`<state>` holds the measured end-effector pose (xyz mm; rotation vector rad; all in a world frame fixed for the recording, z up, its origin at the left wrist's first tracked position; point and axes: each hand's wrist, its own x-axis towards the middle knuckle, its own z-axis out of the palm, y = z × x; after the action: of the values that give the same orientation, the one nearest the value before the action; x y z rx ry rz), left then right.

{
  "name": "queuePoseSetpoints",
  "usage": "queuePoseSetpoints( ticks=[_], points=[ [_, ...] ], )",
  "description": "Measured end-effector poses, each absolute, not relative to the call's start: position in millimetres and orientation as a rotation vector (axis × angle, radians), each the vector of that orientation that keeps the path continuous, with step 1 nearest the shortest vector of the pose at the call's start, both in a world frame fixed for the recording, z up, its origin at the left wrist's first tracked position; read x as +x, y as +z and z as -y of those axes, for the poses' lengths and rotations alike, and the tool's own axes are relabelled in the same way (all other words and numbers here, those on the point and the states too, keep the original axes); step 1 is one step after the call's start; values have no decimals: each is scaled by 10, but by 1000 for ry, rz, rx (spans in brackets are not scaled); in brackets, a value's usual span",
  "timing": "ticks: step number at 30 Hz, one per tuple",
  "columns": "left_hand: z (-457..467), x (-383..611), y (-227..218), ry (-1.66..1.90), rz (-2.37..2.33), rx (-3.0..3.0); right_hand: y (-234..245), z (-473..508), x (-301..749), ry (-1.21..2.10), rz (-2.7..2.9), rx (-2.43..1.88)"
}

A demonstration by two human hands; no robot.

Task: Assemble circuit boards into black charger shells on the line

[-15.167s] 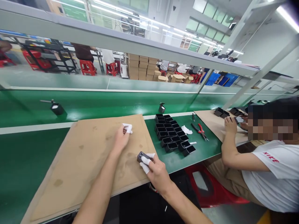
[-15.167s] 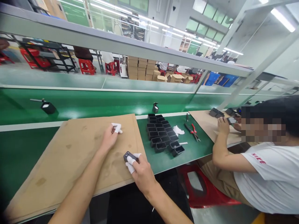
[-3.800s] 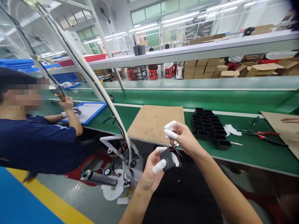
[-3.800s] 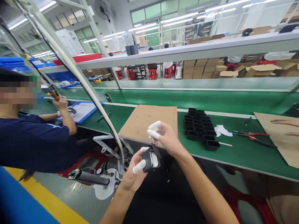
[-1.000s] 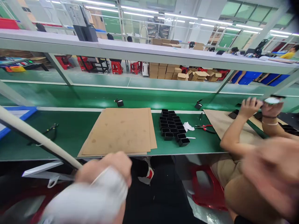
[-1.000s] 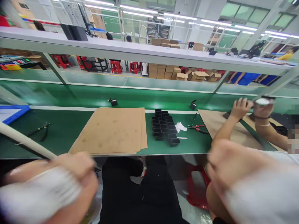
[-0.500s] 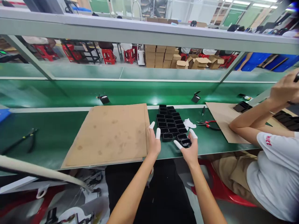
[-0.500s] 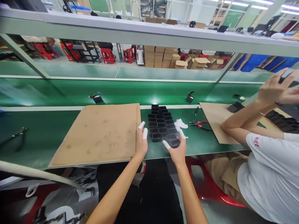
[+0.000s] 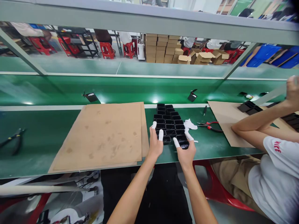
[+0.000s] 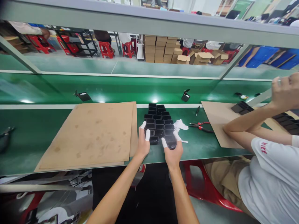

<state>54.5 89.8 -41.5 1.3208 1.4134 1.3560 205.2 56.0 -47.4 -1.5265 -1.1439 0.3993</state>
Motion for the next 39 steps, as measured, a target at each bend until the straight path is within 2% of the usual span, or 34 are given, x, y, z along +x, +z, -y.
queuePoseSetpoints(
  ticks=[9,30,39],
  points=[
    [-907,558,-446,1433,-1393,1221,-493,-552,2090,355,1185,-1512],
    [-824,536,-330,1336,-1419,1261,-500,-531,2058,254,1221,-1504],
    [-836,548,-397,1745,-1550,1229,-610,-498,2058,19,1106,-1445]
  ],
)
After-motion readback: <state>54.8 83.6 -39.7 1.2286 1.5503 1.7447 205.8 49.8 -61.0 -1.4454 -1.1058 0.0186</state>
